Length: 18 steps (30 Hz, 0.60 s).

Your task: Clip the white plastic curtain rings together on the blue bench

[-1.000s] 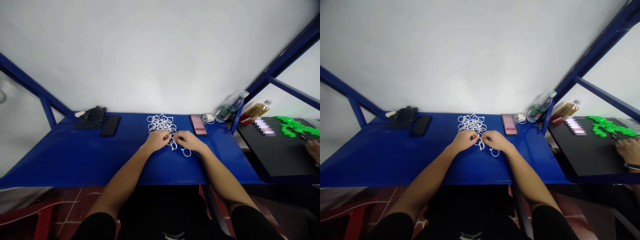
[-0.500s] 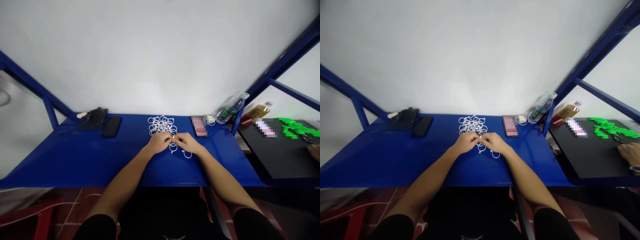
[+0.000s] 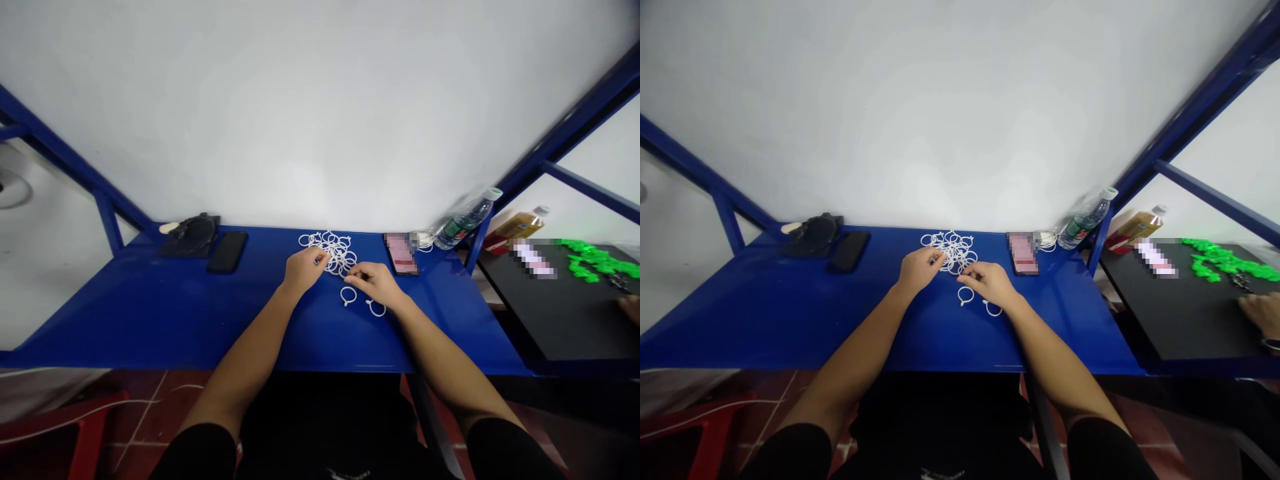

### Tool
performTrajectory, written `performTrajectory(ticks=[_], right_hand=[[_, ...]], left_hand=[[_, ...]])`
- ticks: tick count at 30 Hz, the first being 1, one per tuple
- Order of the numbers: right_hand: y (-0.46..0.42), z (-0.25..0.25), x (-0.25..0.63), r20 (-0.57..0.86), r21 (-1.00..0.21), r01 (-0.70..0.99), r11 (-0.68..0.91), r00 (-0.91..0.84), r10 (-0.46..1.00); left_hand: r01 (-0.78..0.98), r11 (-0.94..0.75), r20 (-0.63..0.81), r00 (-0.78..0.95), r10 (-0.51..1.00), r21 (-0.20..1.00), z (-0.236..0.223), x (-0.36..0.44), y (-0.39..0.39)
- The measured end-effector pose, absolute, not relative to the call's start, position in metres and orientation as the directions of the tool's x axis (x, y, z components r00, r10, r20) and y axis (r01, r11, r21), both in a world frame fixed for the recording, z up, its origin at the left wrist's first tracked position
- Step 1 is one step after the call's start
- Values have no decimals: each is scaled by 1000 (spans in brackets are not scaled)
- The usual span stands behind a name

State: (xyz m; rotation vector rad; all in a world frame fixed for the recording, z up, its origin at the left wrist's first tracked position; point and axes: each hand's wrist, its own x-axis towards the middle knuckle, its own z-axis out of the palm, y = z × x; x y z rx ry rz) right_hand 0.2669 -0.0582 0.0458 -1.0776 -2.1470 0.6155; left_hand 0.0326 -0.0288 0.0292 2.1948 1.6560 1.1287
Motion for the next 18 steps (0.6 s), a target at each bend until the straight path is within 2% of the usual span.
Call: performTrajectory(ticks=[7,12,15,18], right_hand=[[-56,47,275,165,-517,546,659,-692,702],[-60,40,265,50,-435,579,689,-749,661],[-59,40,264,44,-399,624,672,-719,694],[-58,44,264,152,-416,722,553,-545,825]], left_hand=[[808,-248,390,25,920,534,19,25,-19],[730,-395,477,106,872,559,23,28,-25],[671,-506,474,254,843,542,27,33,-33],[614,-578,430,390,814,537,29,40,-40]])
